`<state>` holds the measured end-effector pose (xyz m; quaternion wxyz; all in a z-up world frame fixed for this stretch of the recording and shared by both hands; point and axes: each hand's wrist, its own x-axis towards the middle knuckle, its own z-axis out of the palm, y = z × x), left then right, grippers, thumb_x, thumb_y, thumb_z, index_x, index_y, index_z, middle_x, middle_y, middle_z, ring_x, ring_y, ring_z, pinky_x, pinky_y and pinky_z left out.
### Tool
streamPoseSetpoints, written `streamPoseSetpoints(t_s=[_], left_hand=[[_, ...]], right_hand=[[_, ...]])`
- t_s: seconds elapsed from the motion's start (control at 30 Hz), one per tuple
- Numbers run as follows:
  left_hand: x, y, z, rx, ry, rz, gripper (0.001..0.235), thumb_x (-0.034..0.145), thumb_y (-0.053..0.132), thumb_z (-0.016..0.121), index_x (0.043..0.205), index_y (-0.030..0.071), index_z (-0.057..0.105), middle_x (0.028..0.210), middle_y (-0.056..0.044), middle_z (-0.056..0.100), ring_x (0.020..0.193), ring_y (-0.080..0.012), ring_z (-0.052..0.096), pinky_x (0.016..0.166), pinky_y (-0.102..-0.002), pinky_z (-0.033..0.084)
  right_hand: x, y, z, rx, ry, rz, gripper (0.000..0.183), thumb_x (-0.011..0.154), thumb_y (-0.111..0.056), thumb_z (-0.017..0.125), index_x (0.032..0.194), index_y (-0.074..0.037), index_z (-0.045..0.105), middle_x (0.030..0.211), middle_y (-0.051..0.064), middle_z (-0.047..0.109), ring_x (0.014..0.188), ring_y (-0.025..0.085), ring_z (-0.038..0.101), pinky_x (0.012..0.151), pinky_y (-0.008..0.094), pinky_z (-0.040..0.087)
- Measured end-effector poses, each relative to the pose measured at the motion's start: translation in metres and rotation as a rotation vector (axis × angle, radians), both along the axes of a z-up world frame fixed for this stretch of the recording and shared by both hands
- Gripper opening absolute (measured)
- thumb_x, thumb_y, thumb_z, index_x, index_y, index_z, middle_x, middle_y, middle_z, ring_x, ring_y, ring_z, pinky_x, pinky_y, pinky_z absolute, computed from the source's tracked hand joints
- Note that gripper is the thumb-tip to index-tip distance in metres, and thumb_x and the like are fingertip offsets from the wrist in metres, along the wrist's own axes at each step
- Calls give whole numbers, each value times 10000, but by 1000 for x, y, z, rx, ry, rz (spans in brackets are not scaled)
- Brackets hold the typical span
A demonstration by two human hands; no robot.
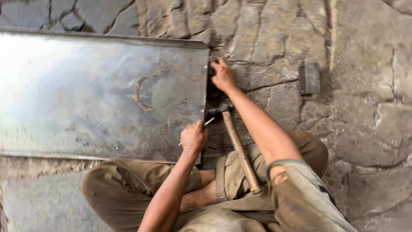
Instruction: The person sits on a stone-paved ground and uses a hammer and a metal punch to create holes in a large metal sheet. The person repeatedly positions the punch on the sheet and strikes it with the hammer to form holes.
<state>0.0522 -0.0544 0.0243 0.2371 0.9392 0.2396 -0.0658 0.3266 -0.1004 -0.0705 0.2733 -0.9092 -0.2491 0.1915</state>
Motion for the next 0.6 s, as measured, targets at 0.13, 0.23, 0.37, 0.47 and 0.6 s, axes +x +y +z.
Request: streamPoseSetpoints(t_s=[0.13,0.23,0.37,0.47,0.6], left_hand=[[26,7,22,74,5,35,273,852,403,697,971,156,689,741,-159,717,680,-382,699,617,-528,538],[48,28,41,112,36,-4,330,882,440,680,1011,139,714,768,-191,720,695,-418,695,614,-548,535],[73,47,47,52,53,26,313,900,430,658,990,147,759,825,-210,739,758,-437,702,692,-549,555],[119,58,26,81,52,48,336,924,446,652,1013,146,773,839,-217,736,784,-445,702,718,-558,555],[220,78,-16,162,-115,-21,375,951,471,675,953,110,777,879,-212,738,793,-447,697,697,-553,553]], right_hand=[[30,1,0,174,-163,112,631,737,-174,814,1348,-144,655,1499,203,523,1289,390,590,1005,457,542],[69,-32,13,221,-13,68,700,812,-327,870,1400,-84,579,1482,201,495,1313,360,525,1073,475,459],[131,-150,60,672,870,-319,829,914,-329,773,1584,-232,295,1284,221,721,1234,336,677,1133,468,456],[134,-250,106,817,902,-457,548,923,-358,773,1339,-149,485,1164,194,721,1100,321,695,1013,495,527],[78,-345,146,115,304,-663,405,941,-435,747,1096,-66,687,1022,183,746,933,324,725,859,510,593]])
